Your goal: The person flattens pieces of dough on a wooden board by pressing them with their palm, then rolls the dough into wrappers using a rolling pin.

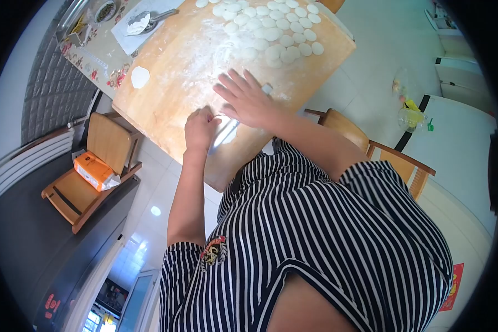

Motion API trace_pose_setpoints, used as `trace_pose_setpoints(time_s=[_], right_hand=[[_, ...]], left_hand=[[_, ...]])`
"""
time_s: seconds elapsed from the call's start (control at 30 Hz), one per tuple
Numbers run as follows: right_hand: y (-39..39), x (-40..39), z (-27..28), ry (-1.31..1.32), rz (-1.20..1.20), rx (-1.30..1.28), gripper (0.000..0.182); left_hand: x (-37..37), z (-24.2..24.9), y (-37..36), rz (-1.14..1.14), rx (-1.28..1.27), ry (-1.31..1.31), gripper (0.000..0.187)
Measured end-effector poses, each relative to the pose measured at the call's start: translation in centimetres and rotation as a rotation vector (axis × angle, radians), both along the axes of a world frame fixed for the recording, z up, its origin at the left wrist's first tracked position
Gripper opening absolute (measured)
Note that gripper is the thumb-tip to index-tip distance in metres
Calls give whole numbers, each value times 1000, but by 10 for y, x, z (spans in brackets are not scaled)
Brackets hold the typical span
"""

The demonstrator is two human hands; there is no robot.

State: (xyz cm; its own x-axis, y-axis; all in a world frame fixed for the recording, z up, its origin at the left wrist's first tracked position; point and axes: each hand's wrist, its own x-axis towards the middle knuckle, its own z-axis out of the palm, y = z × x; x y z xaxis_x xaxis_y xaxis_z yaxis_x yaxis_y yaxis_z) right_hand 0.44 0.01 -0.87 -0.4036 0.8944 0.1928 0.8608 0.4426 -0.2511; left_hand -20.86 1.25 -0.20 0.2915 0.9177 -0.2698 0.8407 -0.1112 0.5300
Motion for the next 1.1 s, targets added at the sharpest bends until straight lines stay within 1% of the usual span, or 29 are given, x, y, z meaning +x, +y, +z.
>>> trace_pose_setpoints(time_s=[0.03,0.07,0.13,0.17,0.23,0.27,0.3,0.33,0.37,0.4,0.43,0.47,0.5,0.53,0.57,0.63,0.67,0.7,0.73,0.77,0.8,0.83,0.87,0.9,0.97,1.0,1.03,1.07,1.1], right_hand=[[-14,9,7,-32,16,-43,69],[-31,20,6,-37,13,-45,69],[-71,46,-5,37,113,-223,69],[-88,57,-14,32,110,-227,69],[-103,66,-17,115,177,-101,72],[-103,66,-23,117,174,-103,72],[-88,58,-8,80,149,-158,71],[-72,48,3,43,125,-213,70],[-54,37,7,48,126,-211,70],[-33,23,8,14,89,-149,69],[-17,10,7,-20,50,-88,69],[-5,1,1,-15,50,-85,69],[8,-8,-2,1,22,-57,68],[13,-11,-4,16,-7,-31,67],[9,-9,-5,15,-8,-28,67],[-12,5,2,-3,52,-46,67],[-25,15,2,-10,56,-49,67],[-43,28,0,-4,119,-136,67],[-61,40,-4,3,182,-223,67],[-80,52,-14,-1,185,-226,67],[-97,63,-26,32,219,-125,71],[-103,66,-26,68,250,-24,76],[-104,67,-29,42,246,-22,77],[-94,62,-21,42,246,-20,77],[-58,40,-2,3,193,-183,75],[-41,27,2,8,197,-181,75],[-22,13,5,-18,151,-114,72],[-8,3,5,-47,104,-46,70],[1,-5,0,-46,105,-43,70]], left_hand=[[-4,-1,-3,-3,2,-4,28],[-9,-5,-8,108,-32,-28,26],[-16,-9,-25,338,-95,-64,26],[-23,-15,-32,336,-100,-69,26],[-34,-20,-39,434,-351,-286,33],[-38,-23,-42,428,-500,-357,35],[-33,-13,-38,425,-499,-354,35],[-27,-2,-33,379,-461,-203,34],[-20,7,-29,335,-422,-52,34],[-13,12,-25,337,-420,-45,34],[-6,15,-20,285,-350,-17,32],[-1,16,-14,231,-277,8,30],[0,11,-10,231,-270,10,30],[1,6,-7,117,-154,13,29],[-1,1,-5,4,-41,15,27],[-5,1,-5,-26,-34,9,28],[-9,1,-9,43,-60,-4,28],[-12,1,-14,111,-90,-16,29],[-17,0,-20,146,-81,22,27],[-21,1,-29,150,-84,18,27],[-26,1,-38,306,-181,-96,28],[-30,-4,-44,460,-279,-209,28],[-44,-27,-48,480,-415,-351,33],[-46,-27,-46,479,-414,-351,33],[-45,-22,-40,360,-471,-69,36],[-37,-7,-34,365,-468,-64,36],[-21,16,-24,349,-449,32,36],[-10,28,-16,331,-430,126,35],[-10,24,-14,333,-427,126,35]])
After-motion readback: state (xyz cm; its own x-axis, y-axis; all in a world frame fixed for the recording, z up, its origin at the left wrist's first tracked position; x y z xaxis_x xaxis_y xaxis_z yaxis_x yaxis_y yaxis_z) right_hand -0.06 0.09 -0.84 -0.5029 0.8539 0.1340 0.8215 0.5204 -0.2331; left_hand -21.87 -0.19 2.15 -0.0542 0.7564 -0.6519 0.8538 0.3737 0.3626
